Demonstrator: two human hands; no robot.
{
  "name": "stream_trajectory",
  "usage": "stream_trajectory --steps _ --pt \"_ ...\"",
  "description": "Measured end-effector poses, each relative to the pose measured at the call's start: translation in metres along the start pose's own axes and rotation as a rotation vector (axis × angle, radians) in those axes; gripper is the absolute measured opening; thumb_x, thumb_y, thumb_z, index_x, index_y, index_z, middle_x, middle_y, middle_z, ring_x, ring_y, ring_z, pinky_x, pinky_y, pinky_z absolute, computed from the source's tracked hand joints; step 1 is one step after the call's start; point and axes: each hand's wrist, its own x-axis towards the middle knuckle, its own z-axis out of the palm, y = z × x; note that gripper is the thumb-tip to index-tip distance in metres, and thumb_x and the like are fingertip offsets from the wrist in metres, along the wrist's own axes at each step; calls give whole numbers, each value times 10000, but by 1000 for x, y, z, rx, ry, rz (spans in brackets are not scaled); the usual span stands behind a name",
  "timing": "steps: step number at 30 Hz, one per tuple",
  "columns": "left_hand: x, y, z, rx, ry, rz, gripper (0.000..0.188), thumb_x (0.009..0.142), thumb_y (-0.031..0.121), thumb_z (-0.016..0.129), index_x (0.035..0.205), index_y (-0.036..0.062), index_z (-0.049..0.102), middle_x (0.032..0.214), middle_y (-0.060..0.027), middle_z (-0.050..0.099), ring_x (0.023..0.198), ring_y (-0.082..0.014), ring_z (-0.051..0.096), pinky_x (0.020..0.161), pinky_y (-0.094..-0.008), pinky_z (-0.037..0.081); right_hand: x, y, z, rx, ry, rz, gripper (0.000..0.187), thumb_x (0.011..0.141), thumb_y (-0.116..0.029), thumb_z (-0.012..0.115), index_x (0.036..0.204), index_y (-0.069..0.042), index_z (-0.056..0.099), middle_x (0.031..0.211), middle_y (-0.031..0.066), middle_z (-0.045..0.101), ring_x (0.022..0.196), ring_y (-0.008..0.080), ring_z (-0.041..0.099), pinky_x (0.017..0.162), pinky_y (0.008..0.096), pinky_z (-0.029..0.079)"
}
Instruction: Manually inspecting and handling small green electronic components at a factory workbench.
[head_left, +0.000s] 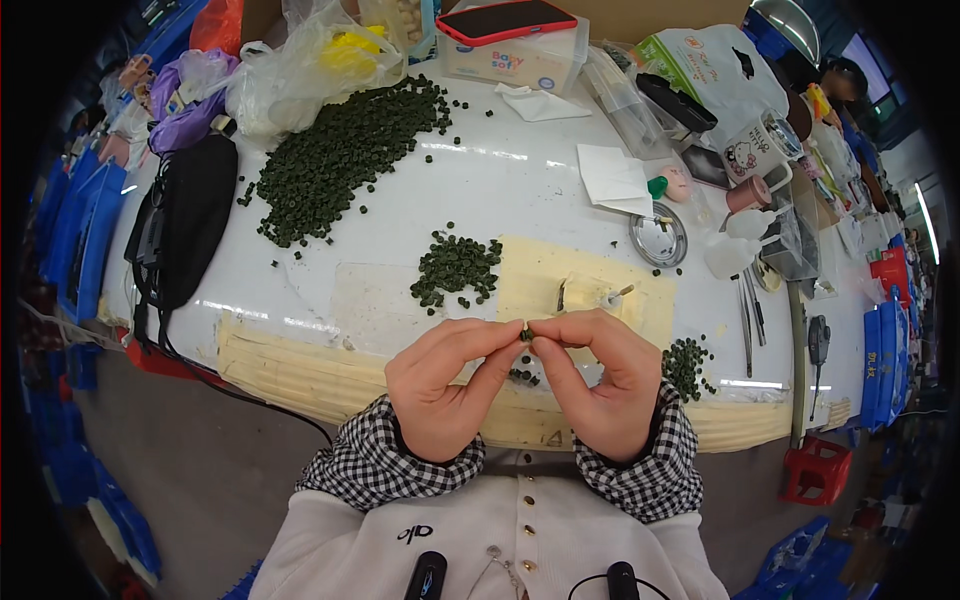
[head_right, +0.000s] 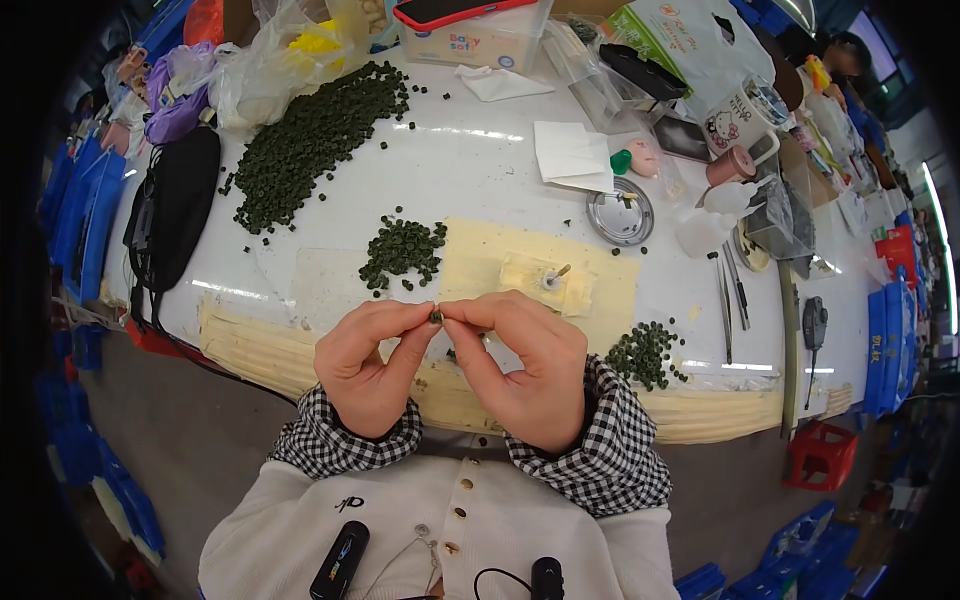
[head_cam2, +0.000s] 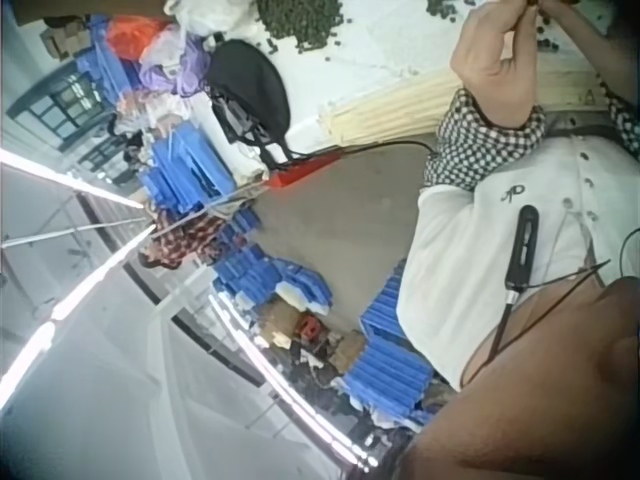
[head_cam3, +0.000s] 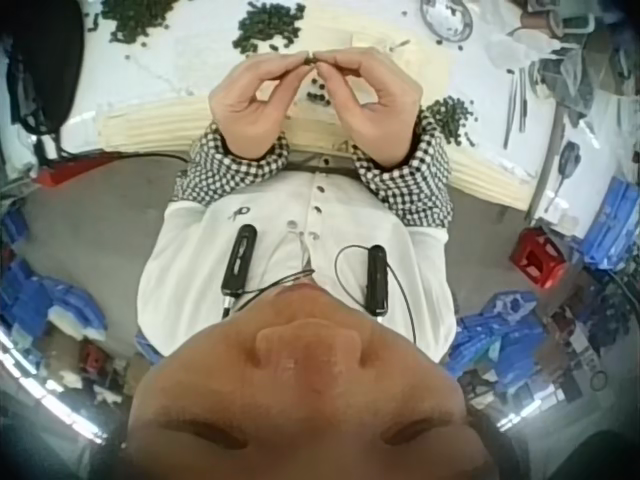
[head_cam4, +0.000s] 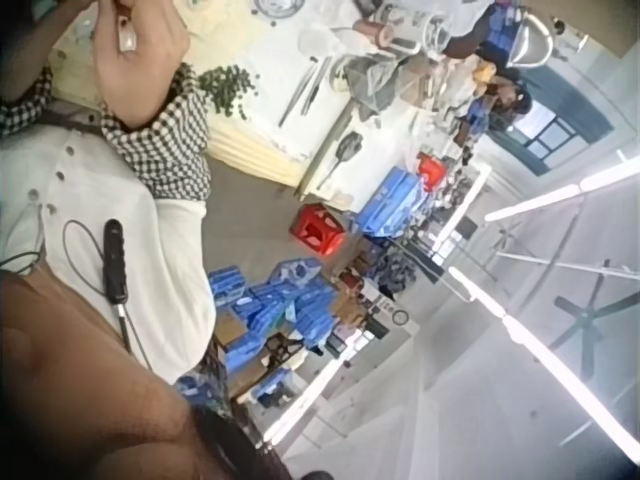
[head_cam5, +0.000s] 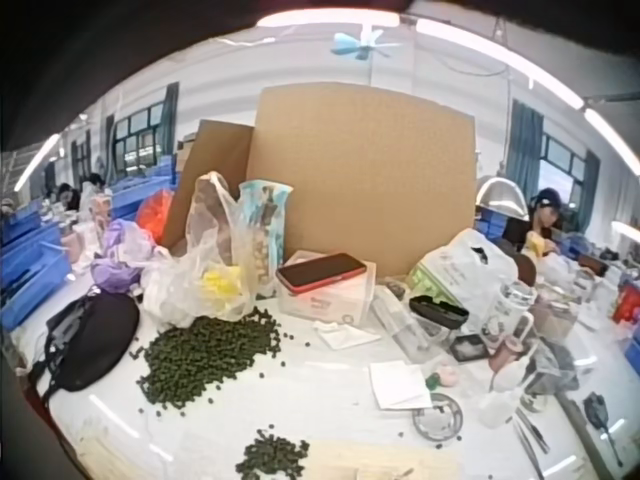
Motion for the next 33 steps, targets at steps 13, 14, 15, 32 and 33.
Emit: stream_trajectory --steps 13,14,15,32,33 --pt "2 1 0 -225 -126 -197 333 840 -79 654 1169 -33 653 1009 -155 696 900 -181 674 792 -268 529 2 2 4 -199 62 -86 194 800 61 699 988 30 664 879 152 683 760 254 686 672 295 542" --pt "1 0 0 -302 -137 -240 343 846 -75 648 1187 -31 644 1038 -156 691 931 -179 667 818 -271 524 1 4 4 -224 81 -106 201 797 62 701 991 28 663 879 153 682 757 255 685 669 298 543" --pt "0 -2 1 -380 -149 -283 354 852 -71 641 1204 -30 636 1067 -157 686 961 -178 660 845 -275 518 2 5 5 -241 90 -125 207 795 62 703 995 27 663 879 154 682 754 254 685 668 298 544" --pt "5 -1 0 -177 -197 -84 441 830 -84 619 1267 -35 591 1254 -199 612 1118 -274 623 928 -320 500 2 8 7 -179 124 -82 230 772 77 734 988 25 677 859 145 679 752 242 676 673 293 541" --pt "5 0 0 -182 -198 -90 437 830 -84 618 1263 -36 594 1255 -200 611 1118 -274 623 926 -319 500 2 8 7 -191 121 -90 230 772 76 735 989 25 677 860 145 678 752 241 676 672 293 542"
